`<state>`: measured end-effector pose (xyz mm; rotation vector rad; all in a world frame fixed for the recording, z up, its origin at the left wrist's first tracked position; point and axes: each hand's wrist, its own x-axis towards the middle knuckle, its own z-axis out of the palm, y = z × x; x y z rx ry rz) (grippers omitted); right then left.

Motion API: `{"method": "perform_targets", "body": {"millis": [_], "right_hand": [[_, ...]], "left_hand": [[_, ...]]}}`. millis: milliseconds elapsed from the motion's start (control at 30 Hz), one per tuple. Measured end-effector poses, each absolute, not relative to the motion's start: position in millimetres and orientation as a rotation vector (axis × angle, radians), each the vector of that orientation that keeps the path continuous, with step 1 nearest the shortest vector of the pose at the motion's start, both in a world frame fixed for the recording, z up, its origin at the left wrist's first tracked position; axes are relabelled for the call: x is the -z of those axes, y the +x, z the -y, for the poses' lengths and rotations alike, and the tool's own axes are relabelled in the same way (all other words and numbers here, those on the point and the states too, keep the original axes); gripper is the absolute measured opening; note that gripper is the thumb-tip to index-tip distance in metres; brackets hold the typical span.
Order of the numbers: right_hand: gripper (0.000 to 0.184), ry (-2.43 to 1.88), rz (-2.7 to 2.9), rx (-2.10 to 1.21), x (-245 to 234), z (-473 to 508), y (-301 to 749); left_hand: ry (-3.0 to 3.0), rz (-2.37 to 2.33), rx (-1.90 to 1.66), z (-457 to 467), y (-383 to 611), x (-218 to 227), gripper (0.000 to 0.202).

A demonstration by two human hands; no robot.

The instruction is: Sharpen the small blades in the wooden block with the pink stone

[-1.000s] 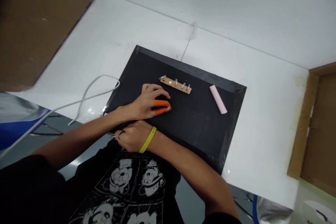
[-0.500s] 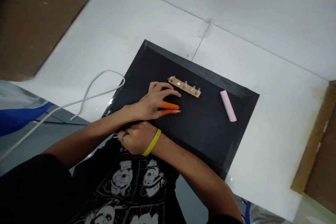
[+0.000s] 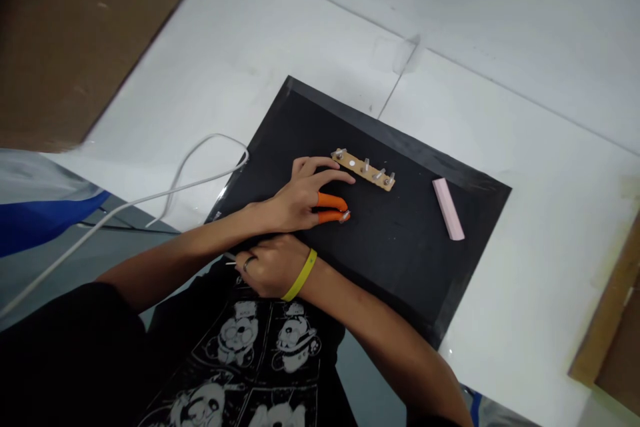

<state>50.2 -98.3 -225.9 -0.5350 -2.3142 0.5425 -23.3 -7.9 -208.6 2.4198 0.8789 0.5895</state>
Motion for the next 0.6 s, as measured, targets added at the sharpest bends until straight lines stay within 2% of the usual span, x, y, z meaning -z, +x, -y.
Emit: {"method": "perform_targets", "body": {"millis": [367,600], "right_hand": [[0.031,-0.535,2.458,-0.64,227.6,100.4,51.2],[0.035,-0.524,2.387,-0.566,228.5,99.7,52.0]], "left_hand": [[2.388,-0.904,-0.578,7.5,-22.8,207.0,0.018],[2.395,-0.892,-0.619,7.9,-22.5,208.1,0.019]]}}
